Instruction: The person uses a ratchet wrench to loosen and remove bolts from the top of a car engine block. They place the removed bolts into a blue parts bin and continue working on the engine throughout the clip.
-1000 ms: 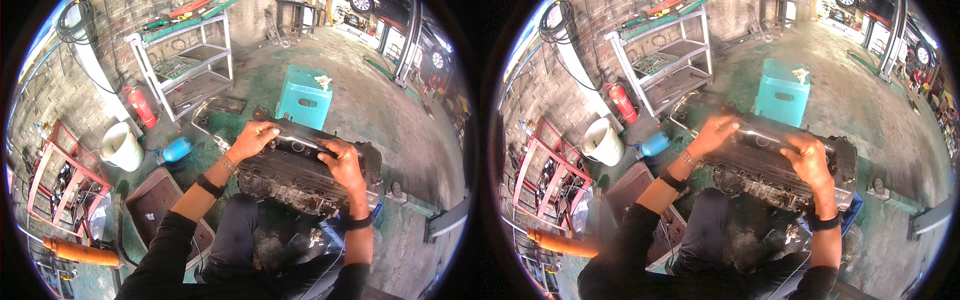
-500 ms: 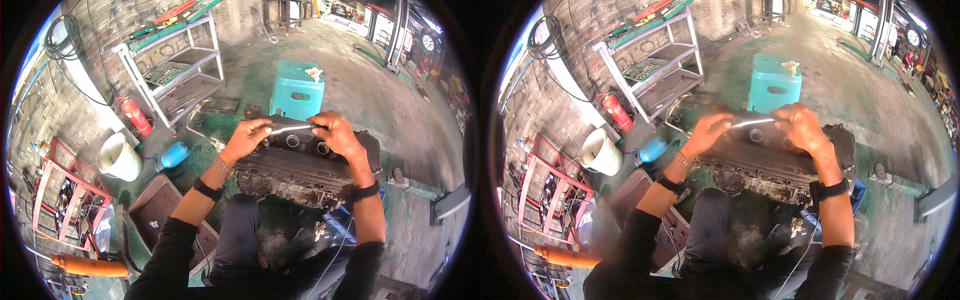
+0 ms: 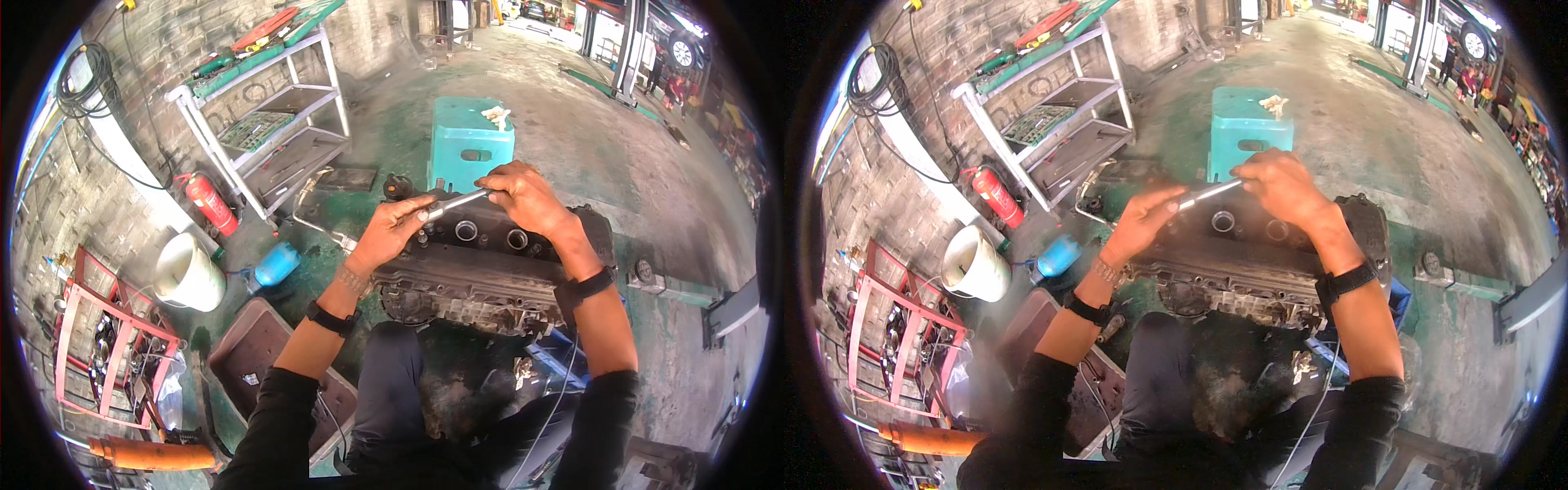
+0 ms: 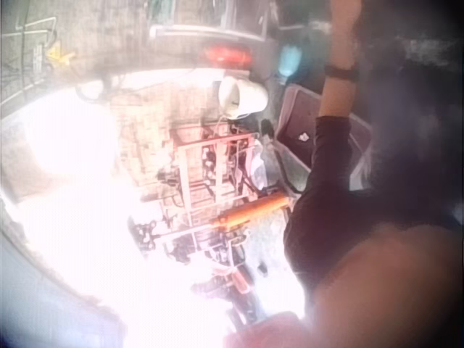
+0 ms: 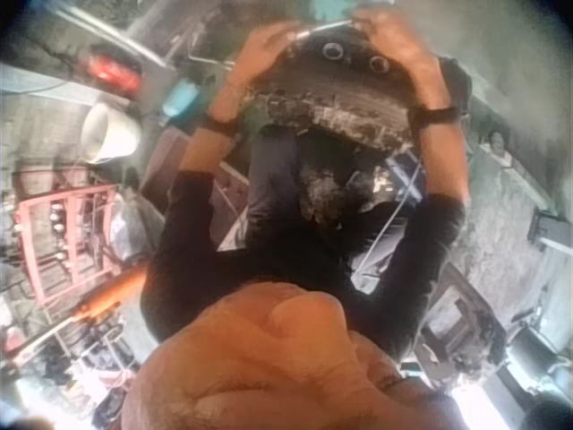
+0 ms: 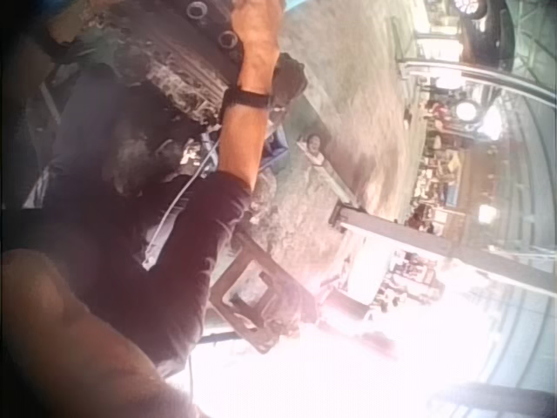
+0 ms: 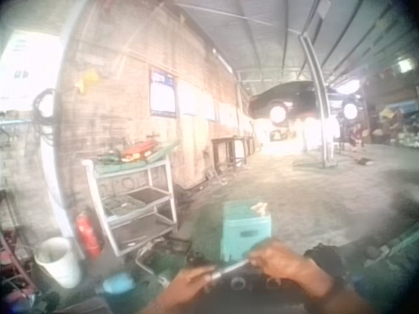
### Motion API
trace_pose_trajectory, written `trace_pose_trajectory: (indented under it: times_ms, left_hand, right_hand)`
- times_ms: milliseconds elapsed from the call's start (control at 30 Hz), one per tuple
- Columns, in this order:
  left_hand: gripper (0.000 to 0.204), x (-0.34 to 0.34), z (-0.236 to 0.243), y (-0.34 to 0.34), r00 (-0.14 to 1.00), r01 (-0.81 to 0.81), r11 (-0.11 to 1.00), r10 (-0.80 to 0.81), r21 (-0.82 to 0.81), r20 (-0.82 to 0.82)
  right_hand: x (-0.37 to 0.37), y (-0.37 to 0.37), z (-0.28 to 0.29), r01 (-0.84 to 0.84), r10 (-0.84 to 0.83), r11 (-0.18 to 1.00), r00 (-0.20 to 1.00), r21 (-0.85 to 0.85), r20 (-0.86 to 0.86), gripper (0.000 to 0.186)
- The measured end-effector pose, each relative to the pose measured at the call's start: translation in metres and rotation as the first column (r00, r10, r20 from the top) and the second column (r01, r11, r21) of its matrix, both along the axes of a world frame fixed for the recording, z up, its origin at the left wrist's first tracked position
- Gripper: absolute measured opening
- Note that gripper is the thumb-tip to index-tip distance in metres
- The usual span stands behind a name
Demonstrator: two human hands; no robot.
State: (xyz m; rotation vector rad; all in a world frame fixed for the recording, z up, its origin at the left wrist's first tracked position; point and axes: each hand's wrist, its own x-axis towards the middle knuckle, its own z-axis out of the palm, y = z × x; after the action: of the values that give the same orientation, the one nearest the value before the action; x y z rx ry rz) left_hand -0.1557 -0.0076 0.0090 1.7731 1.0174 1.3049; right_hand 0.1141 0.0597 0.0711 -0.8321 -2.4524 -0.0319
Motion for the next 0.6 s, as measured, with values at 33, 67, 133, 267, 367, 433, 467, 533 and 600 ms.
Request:
trace_pose_trajectory:
  times_ms: [33, 67, 133, 267, 367, 433, 467, 533, 600]
  left_hand:
    - [0.031, 0.0, 0.0, 0.0, 1.0, 0.019, 1.0, -0.019, 0.014, 0.017]
    - [0.031, 0.0, 0.0, -0.001, 1.0, 0.015, 1.0, -0.015, 0.002, 0.017]
    - [0.031, 0.0, 0.0, -0.001, 1.0, 0.015, 1.0, -0.015, 0.014, 0.019]
    - [0.03, 0.001, -0.001, 0.001, 1.0, 0.018, 0.998, -0.018, 0.053, 0.0]
    - [0.029, 0.0, 0.0, 0.003, 1.0, 0.03, 0.998, -0.03, 0.053, -0.01]
    - [0.029, 0.0, 0.0, 0.003, 0.999, 0.039, 0.998, -0.038, 0.053, -0.011]
    - [0.029, -0.001, 0.0, 0.003, 0.999, 0.04, 0.998, -0.039, 0.052, -0.011]
    - [0.028, -0.001, 0.0, 0.003, 0.999, 0.037, 0.998, -0.037, 0.046, -0.015]
    - [0.028, -0.001, 0.0, 0.003, 0.999, 0.032, 0.998, -0.031, 0.049, -0.023]
  right_hand:
    - [0.001, -0.002, -0.001, 0.01, -0.01, 1.0, 1.0, 0.02, 0.002, 0.023]
    - [0.003, -0.005, -0.002, 0.013, -0.012, 0.999, 1.0, 0.046, -0.005, 0.023]
    - [0.006, -0.013, -0.006, 0.032, -0.031, 0.998, 0.999, 0.059, -0.024, 0.022]
    - [0.012, -0.032, -0.015, 0.071, -0.069, 0.997, 0.995, 0.016, -0.076, 0.023]
    - [0.016, -0.047, -0.018, 0.074, -0.072, 0.997, 0.991, 0.013, -0.113, 0.026]
    - [0.017, -0.059, -0.018, 0.136, -0.138, 0.99, 0.988, -0.028, -0.071, 0.028]
    - [0.016, -0.066, -0.017, 0.163, -0.166, 0.985, 0.985, -0.047, -0.056, 0.029]
    - [0.014, -0.079, -0.015, 0.138, -0.138, 0.99, 0.987, 0.0, -0.087, 0.032]
    - [0.01, -0.094, -0.015, 0.121, -0.116, 0.992, 0.981, 0.02, -0.156, 0.033]
